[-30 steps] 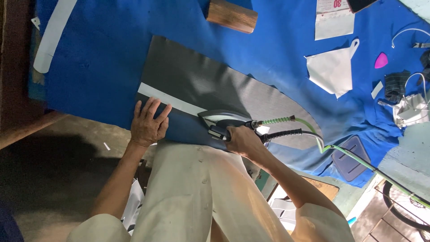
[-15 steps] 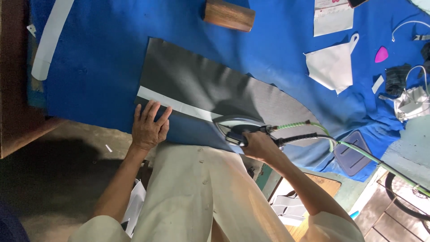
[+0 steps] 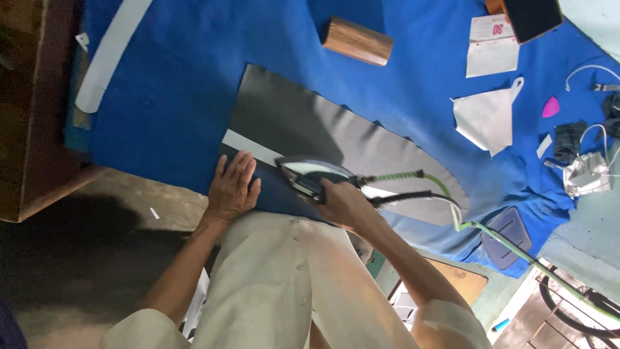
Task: The person irons a dark fabric piece on a blue-covered table, then places a white strip on the fabric and irons it to adhere. The person uses a wooden block to press the strip while ironing.
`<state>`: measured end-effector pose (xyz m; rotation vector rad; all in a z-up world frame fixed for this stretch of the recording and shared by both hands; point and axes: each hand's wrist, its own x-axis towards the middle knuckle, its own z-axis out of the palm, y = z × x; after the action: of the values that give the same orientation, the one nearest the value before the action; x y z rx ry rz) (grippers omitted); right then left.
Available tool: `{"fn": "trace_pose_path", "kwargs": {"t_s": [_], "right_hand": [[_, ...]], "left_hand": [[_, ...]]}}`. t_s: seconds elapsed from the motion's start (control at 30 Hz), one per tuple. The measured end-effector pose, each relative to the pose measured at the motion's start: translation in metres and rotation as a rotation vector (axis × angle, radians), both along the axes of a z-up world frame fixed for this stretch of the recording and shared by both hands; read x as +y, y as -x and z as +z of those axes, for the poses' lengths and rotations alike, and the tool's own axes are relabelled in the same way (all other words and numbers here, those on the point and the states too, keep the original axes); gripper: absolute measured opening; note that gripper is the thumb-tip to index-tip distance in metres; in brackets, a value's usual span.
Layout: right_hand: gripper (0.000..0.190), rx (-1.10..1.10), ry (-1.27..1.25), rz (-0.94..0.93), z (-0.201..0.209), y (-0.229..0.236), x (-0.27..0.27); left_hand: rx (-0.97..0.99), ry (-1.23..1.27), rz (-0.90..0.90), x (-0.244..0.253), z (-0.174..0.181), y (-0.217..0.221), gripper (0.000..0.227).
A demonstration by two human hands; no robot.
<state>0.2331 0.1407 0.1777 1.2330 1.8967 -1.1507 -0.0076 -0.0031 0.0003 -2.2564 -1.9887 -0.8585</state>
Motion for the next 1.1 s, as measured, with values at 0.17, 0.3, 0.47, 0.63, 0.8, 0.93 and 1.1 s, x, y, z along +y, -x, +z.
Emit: {"fn": "trace_pose_path", "kwargs": {"t_s": [0.17, 0.3, 0.47, 0.63, 0.8, 0.93, 1.1], "right_hand": [[0.033, 0.065, -0.070, 0.073, -0.005, 0.048, 0.008], [0.033, 0.047, -0.054, 0.068, -0.017, 0.053, 0.008], [0.043, 0.036, -0.081, 0.049, -0.031, 0.044, -0.001], [0.036, 0.083, -0.122, 0.029, 0.007, 0.047, 0.012], [0.030, -0.052, 0.014, -0.046, -0.005, 0.045, 0.012], [0.024, 0.062, -0.006, 0.020, -0.011, 0.041, 0.011], [0.029, 0.024, 0.071, 0.043, -0.006, 0.041, 0.016]], "left_hand": [[-0.026, 0.008, -0.001, 0.002, 0.008, 0.001, 0.060], [-0.015, 0.001, 0.008, 0.001, 0.003, 0.002, 0.060], [-0.074, -0.010, 0.000, 0.003, 0.001, 0.000, 0.054], [0.000, -0.060, 0.015, 0.016, 0.014, 0.029, 0.040], [-0.022, 0.039, -0.089, 0.031, 0.051, 0.051, 0.034], [0.074, 0.141, -0.178, 0.026, 0.047, 0.065, 0.036], [0.101, 0.125, -0.173, 0.022, 0.025, 0.074, 0.035]]}}
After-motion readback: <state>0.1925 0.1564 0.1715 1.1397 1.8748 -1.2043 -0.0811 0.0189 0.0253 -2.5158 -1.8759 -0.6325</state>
